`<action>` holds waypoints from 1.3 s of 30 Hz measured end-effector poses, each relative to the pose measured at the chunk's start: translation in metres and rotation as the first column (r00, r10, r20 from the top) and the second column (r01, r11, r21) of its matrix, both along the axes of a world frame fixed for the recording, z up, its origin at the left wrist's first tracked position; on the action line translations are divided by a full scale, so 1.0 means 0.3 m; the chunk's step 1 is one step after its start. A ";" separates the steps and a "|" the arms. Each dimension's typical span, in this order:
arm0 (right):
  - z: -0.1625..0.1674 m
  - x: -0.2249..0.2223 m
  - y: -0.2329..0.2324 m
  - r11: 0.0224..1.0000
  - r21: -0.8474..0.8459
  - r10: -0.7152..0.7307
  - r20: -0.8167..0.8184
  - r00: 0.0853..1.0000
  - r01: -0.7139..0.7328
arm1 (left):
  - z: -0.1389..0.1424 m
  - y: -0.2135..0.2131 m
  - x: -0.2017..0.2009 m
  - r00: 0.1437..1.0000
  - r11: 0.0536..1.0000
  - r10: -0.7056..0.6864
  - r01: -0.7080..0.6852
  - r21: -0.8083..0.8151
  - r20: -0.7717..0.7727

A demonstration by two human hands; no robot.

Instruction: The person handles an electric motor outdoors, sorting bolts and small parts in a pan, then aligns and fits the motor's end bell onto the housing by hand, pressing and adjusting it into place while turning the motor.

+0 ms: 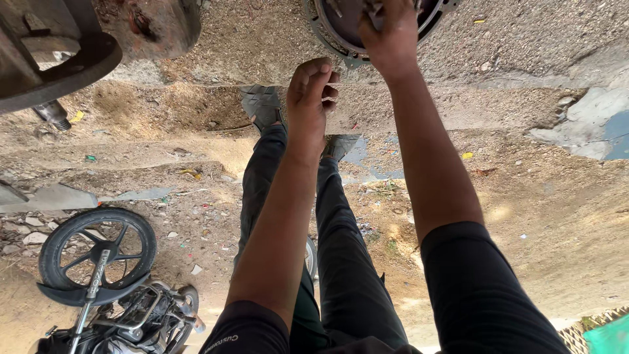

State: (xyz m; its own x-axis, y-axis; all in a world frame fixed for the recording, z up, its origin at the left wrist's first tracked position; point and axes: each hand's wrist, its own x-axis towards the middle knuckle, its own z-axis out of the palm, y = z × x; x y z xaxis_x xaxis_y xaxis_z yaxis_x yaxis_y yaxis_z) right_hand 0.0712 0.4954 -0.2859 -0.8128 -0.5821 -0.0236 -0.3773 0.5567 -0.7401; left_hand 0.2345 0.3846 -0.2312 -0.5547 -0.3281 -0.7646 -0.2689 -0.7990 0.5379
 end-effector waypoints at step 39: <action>-0.061 0.051 -0.181 0.934 0.356 0.125 -0.286 0.950 -0.016 | -0.004 -0.017 -0.032 0.999 0.980 -0.041 0.038 -0.196 -0.016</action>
